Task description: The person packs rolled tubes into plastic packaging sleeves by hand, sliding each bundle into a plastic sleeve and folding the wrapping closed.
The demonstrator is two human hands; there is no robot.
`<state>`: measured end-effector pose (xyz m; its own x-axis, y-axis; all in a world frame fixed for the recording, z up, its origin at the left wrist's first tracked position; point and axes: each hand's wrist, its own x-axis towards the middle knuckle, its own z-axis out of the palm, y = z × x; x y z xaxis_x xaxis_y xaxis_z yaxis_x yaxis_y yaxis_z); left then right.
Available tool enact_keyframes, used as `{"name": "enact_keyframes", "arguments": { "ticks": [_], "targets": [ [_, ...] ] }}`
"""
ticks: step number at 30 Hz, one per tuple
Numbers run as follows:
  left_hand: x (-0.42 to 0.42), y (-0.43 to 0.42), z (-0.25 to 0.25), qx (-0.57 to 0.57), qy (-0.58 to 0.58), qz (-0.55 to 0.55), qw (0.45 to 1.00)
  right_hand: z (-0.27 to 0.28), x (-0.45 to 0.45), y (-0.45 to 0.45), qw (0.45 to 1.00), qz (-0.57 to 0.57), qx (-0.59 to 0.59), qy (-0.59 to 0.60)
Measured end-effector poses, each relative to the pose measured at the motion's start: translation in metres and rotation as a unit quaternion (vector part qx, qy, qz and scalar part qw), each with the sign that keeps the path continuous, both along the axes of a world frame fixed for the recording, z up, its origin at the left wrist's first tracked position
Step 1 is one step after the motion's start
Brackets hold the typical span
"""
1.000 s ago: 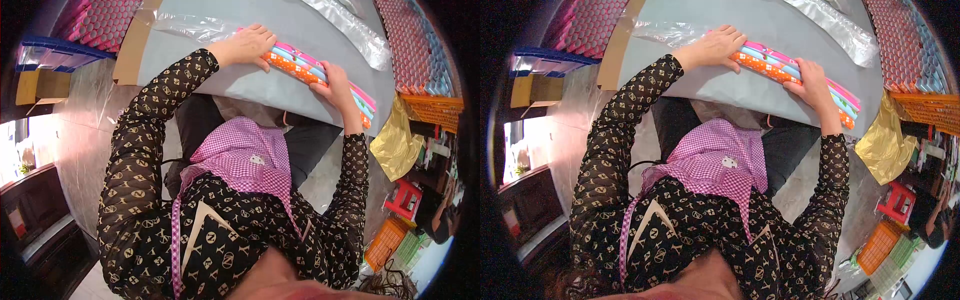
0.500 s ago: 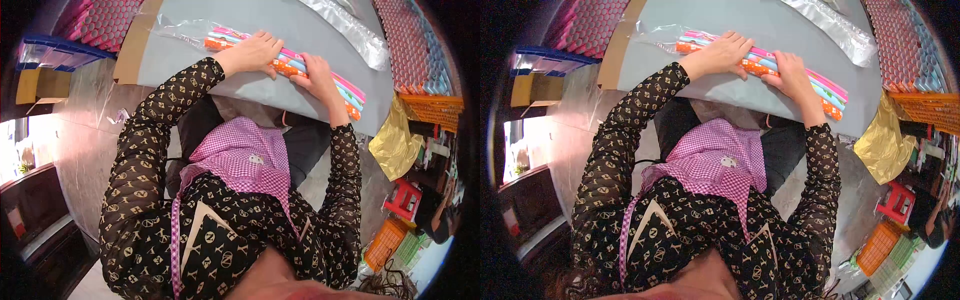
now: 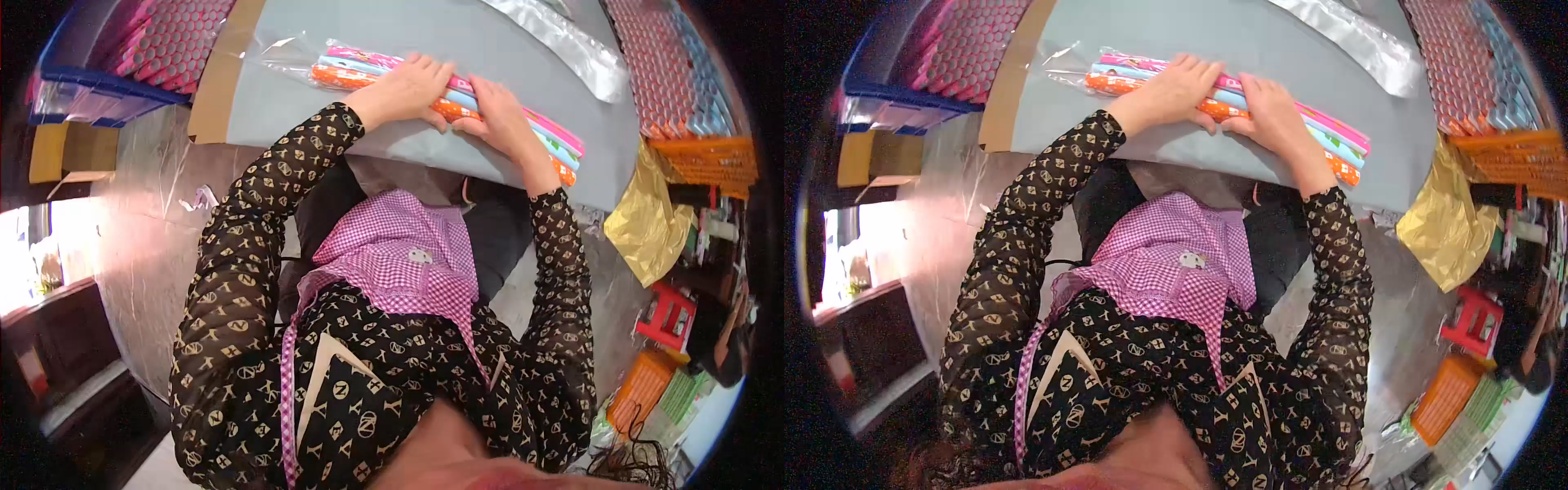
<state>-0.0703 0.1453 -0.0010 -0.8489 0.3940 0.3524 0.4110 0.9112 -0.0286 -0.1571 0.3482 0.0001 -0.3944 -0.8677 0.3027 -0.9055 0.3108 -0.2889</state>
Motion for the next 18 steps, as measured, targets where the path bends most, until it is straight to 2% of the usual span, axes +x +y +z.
{"name": "enact_keyframes", "arguments": {
  "ticks": [2,4,7,16,18],
  "targets": [
    [0.001,-0.001,0.000,0.002,-0.018,0.009,1.000,0.005,-0.001,0.014,1.000,0.006,-0.008,0.000],
    [0.005,-0.002,0.001,0.004,-0.020,0.009,1.000,0.023,-0.001,0.037,0.997,-0.003,0.068,-0.043],
    [0.006,-0.002,0.002,0.012,-0.021,0.019,1.000,0.016,-0.015,0.091,0.997,-0.023,0.079,-0.004],
    [0.022,0.004,0.013,0.016,-0.087,0.030,0.996,0.012,-0.005,0.141,0.997,-0.043,0.058,-0.034],
    [0.026,-0.001,0.013,0.029,-0.073,-0.004,0.997,0.010,-0.001,0.143,0.997,-0.042,0.050,-0.030]
  ]
}}
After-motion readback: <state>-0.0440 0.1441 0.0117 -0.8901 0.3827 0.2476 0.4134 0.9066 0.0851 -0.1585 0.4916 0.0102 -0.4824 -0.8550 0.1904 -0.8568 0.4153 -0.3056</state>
